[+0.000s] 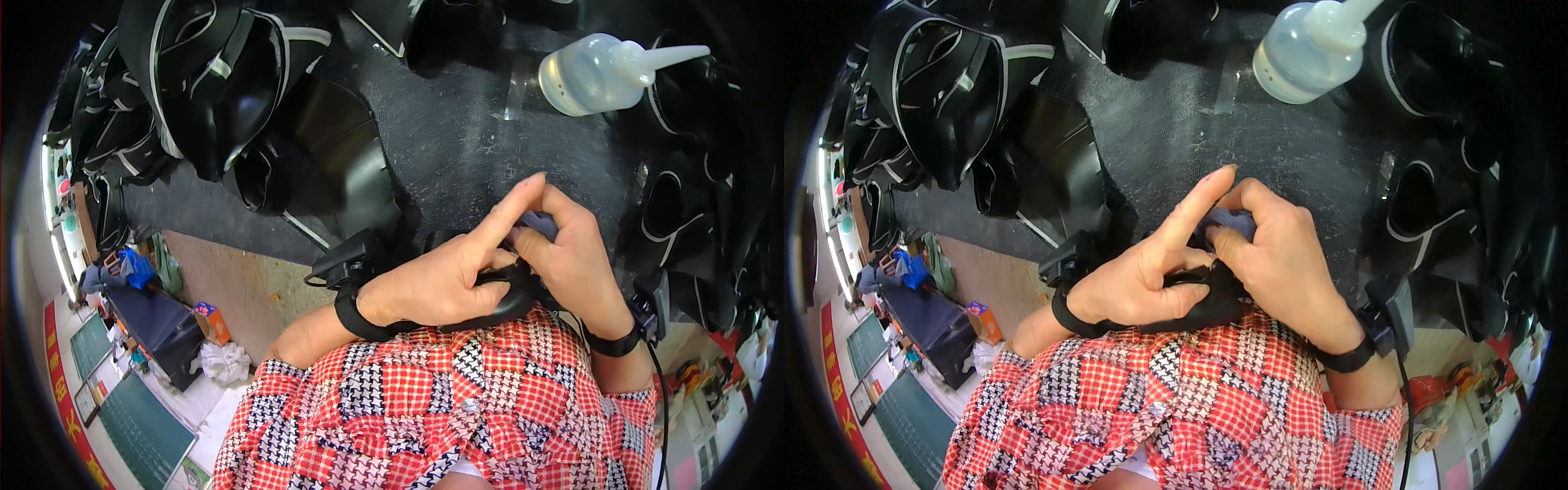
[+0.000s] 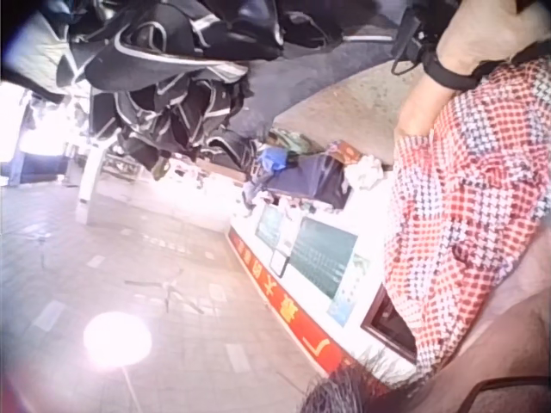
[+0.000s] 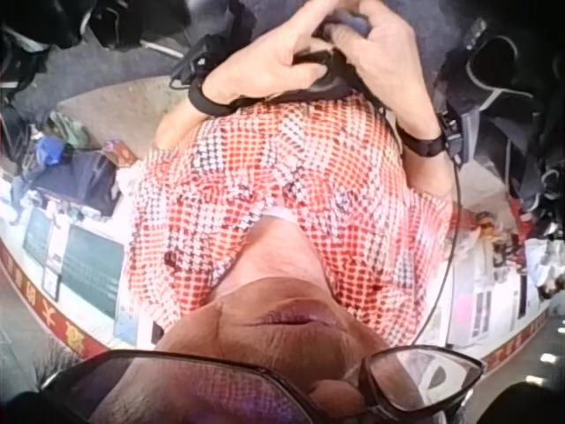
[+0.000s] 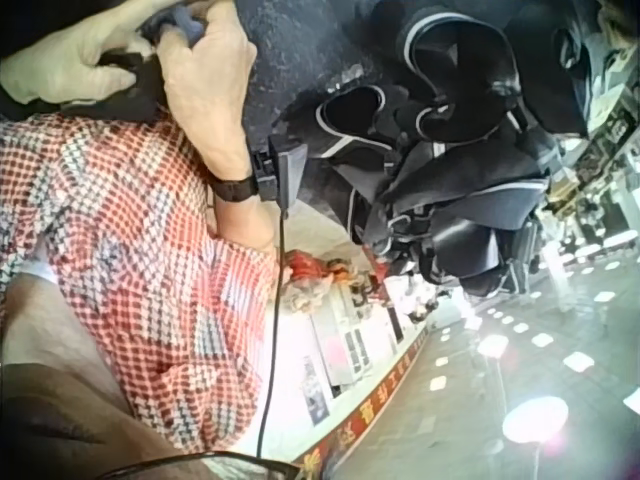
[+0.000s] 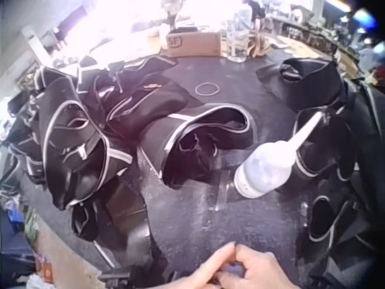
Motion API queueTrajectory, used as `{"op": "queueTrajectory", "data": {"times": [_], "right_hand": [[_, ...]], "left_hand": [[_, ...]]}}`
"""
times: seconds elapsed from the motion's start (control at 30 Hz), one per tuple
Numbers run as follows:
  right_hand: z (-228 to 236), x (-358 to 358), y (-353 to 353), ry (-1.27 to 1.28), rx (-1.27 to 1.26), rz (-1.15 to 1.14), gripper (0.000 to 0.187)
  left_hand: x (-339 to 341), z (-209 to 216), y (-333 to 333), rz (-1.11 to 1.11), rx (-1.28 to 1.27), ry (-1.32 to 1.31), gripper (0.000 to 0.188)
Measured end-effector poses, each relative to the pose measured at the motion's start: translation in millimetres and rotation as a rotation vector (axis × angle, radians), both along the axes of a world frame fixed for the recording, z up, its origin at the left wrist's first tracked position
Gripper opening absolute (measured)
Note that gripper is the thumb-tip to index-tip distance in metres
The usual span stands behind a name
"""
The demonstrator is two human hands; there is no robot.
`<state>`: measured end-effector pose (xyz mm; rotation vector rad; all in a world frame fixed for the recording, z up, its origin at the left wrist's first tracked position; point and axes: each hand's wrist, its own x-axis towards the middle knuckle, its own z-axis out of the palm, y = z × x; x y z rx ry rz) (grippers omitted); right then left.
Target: Applying glue to shoe strap components and wiping them clean.
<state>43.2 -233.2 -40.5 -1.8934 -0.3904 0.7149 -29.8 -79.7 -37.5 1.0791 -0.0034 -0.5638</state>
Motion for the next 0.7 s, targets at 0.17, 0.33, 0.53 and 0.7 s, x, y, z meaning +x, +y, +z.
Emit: {"op": "queueTrajectory", "data": {"times": [0.17,0.33,0.53,0.7], "right_hand": [[23,36,-18,0.397,-0.031,-0.174,0.011],[30,6,-17,0.123,0.188,-0.026,0.011],[23,1,-41,0.208,0.093,-0.401,0.008],[29,-36,-42,0.562,0.604,-0.103,0.070]], "left_hand": [[-1,4,4,0.023,-0.087,0.068,0.090],[-1,0,7,-0.012,-0.086,0.074,0.091],[0,15,16,0.066,-0.003,-0.065,0.091],[21,29,33,-0.073,0.722,-0.730,0.097]]}}
